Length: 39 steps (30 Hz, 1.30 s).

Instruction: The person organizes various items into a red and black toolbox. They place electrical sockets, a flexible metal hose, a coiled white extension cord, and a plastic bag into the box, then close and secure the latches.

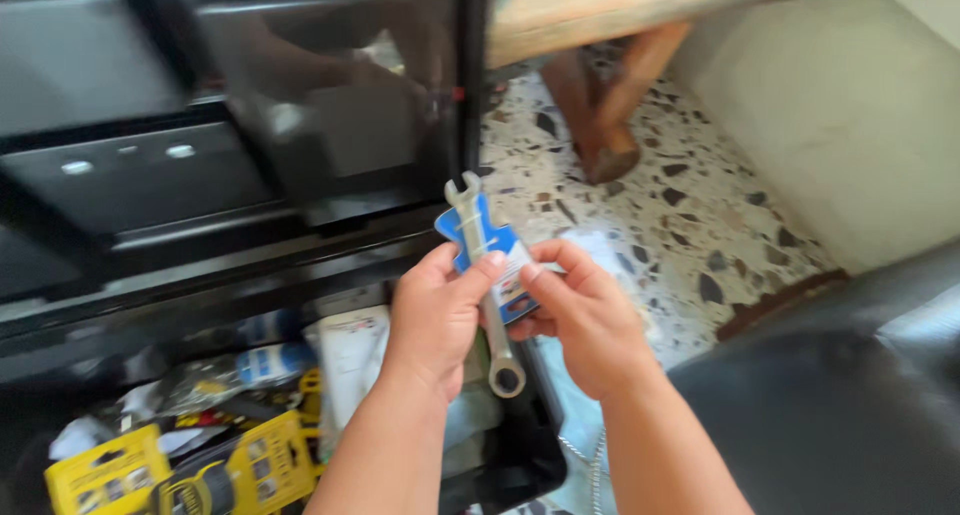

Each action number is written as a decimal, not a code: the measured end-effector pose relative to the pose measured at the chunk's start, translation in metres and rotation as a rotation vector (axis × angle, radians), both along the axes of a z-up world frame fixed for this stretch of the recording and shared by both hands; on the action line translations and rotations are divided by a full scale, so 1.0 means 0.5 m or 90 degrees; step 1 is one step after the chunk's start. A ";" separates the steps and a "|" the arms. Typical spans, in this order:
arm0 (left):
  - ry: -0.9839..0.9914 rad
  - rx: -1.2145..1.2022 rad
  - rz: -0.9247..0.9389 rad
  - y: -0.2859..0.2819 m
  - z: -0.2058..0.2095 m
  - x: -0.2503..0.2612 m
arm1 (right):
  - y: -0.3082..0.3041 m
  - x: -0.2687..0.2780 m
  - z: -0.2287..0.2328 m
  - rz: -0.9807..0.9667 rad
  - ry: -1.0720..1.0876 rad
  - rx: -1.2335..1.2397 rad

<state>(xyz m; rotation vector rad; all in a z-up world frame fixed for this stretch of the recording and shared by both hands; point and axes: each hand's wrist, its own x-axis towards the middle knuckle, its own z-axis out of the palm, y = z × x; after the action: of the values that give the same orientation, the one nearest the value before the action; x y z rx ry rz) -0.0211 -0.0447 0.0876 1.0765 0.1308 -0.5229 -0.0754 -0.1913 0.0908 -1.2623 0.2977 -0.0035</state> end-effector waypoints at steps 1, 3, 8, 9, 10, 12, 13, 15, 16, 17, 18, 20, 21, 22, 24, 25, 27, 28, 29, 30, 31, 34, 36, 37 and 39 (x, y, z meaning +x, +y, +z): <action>0.018 -0.005 0.030 0.031 -0.010 0.005 | 0.033 0.007 -0.003 0.020 0.013 -0.011; 0.054 -0.016 0.090 0.096 -0.037 0.013 | 0.092 0.016 -0.012 0.065 0.064 -0.054; 0.314 -0.019 0.419 0.229 -0.119 0.018 | 0.226 0.041 -0.034 0.172 0.187 -0.161; 0.384 -0.017 0.496 0.255 -0.134 0.017 | 0.252 0.043 -0.036 0.192 0.191 -0.200; 0.403 -0.047 0.548 0.283 -0.148 0.019 | 0.276 0.046 -0.037 0.213 0.194 -0.239; 0.441 -0.112 0.649 0.338 -0.174 0.029 | 0.318 0.048 -0.038 0.246 0.175 -0.349; 0.430 -0.096 0.659 0.365 -0.185 0.037 | 0.337 0.051 -0.038 0.259 0.162 -0.404; 0.412 -0.061 0.678 0.417 -0.212 0.051 | 0.366 0.056 -0.038 0.294 0.169 -0.420; 0.426 -0.038 0.683 0.440 -0.227 0.060 | 0.378 0.056 -0.039 0.310 0.175 -0.428; 0.442 -0.015 0.688 0.463 -0.244 0.070 | 0.389 0.056 -0.040 0.320 0.172 -0.444; 0.457 0.008 0.693 0.483 -0.262 0.077 | 0.399 0.055 -0.042 0.330 0.169 -0.461; 0.459 -0.024 0.706 0.512 -0.298 0.083 | 0.418 0.054 -0.042 0.345 0.176 -0.463; 0.457 -0.041 0.710 0.523 -0.313 0.089 | 0.425 0.056 -0.041 0.344 0.186 -0.450; 0.451 -0.062 0.720 0.533 -0.327 0.088 | 0.434 0.058 -0.039 0.342 0.195 -0.438; 0.439 -0.102 0.739 0.542 -0.345 0.080 | 0.452 0.063 -0.035 0.331 0.207 -0.406; 0.413 -0.067 0.722 0.539 -0.347 0.077 | 0.462 0.067 -0.032 0.326 0.212 -0.390; 0.363 0.005 0.687 0.523 -0.340 0.071 | 0.479 0.070 -0.030 0.334 0.222 -0.378; 0.392 0.099 0.674 0.513 -0.331 0.067 | 0.486 0.069 -0.030 0.338 0.227 -0.371; 0.420 0.190 0.657 0.491 -0.318 0.063 | 0.488 0.068 -0.031 0.339 0.242 -0.373; 0.446 0.282 0.638 0.460 -0.302 0.059 | 0.488 0.067 -0.032 0.340 0.257 -0.374; 0.386 0.296 0.657 0.430 -0.284 0.056 | 0.485 0.066 -0.035 0.337 0.271 -0.376; 0.215 0.289 0.674 0.362 -0.224 0.048 | 0.458 0.066 -0.046 0.315 0.141 -0.356; 0.119 0.221 0.634 0.320 -0.185 0.045 | 0.421 0.072 -0.050 0.293 0.074 -0.313; 0.114 0.200 0.608 0.302 -0.165 0.044 | 0.399 0.071 -0.048 0.279 0.042 -0.292; 0.103 0.157 0.555 0.261 -0.128 0.038 | 0.341 0.067 -0.033 0.241 0.043 -0.297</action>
<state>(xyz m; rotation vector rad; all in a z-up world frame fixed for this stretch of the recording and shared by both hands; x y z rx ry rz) -0.0020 0.0857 0.0238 1.0968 0.7826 0.2030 -0.0419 -0.0208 0.0742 -1.7705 0.1118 0.3094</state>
